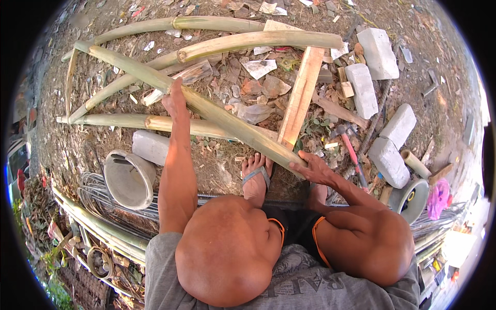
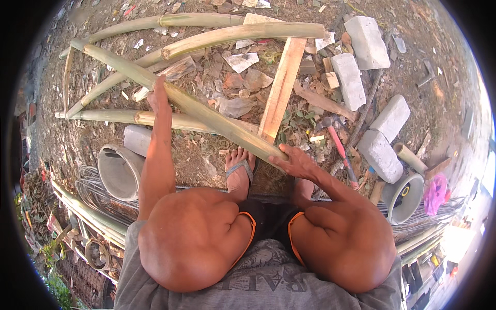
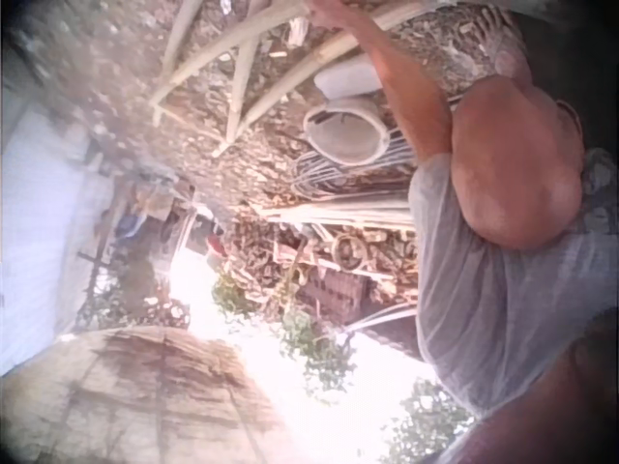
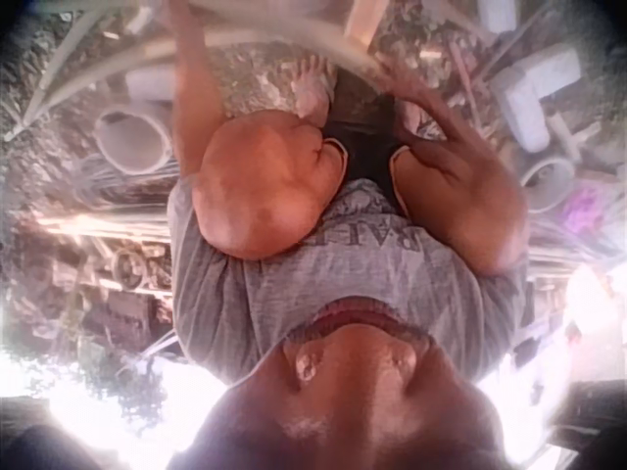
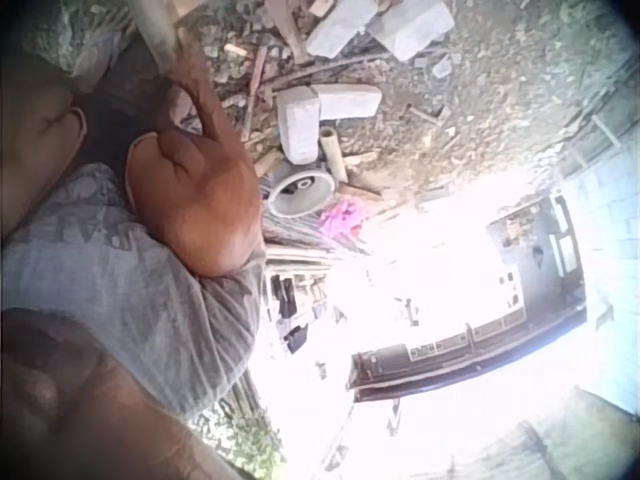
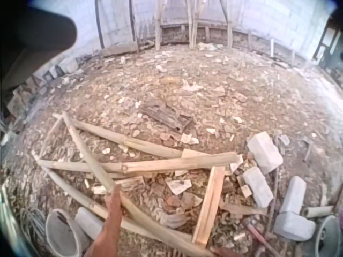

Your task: The person assembles a bamboo frame on the ground by aligning poles and hammering nails through a wooden cross-brace.

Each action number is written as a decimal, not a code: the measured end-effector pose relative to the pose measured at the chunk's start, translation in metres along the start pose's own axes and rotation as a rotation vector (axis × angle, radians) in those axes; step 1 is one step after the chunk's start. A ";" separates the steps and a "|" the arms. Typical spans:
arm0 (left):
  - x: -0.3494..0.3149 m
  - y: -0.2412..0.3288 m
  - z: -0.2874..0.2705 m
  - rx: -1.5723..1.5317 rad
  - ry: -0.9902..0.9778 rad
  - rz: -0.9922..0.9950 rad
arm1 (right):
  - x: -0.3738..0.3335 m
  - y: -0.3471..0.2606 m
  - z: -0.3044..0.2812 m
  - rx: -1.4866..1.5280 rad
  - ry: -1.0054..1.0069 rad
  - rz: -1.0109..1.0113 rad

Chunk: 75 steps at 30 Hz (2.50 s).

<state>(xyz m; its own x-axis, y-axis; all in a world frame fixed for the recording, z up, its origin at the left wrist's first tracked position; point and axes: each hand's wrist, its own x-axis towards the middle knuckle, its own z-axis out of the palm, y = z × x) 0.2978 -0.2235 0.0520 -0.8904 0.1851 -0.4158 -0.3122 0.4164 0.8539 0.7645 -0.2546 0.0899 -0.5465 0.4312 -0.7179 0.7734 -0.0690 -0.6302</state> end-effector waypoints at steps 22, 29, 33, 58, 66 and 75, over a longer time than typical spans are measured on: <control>0.000 0.004 -0.013 0.051 -0.032 -0.011 | -0.001 0.005 0.004 0.209 0.050 -0.101; 0.013 -0.015 -0.002 0.242 0.022 0.055 | 0.008 0.016 0.003 0.130 0.076 -0.112; 0.031 -0.027 -0.017 0.261 0.000 0.088 | 0.017 0.016 0.009 0.146 0.044 -0.100; 0.020 -0.012 -0.076 -0.187 -0.320 -0.239 | -0.022 0.042 -0.062 0.431 0.335 -0.015; 0.041 0.016 -0.113 -0.707 -0.748 -0.349 | -0.058 0.105 -0.077 -0.406 0.899 0.199; -0.108 0.088 0.050 -0.403 -1.054 -0.307 | -0.075 0.128 -0.064 -0.561 0.820 0.294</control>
<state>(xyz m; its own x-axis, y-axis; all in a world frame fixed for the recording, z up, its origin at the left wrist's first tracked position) 0.3828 -0.1623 0.1560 -0.1029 0.8518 -0.5137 -0.7176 0.2941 0.6313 0.9247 -0.2380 0.0819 -0.0875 0.9598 -0.2666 0.9942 0.0675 -0.0834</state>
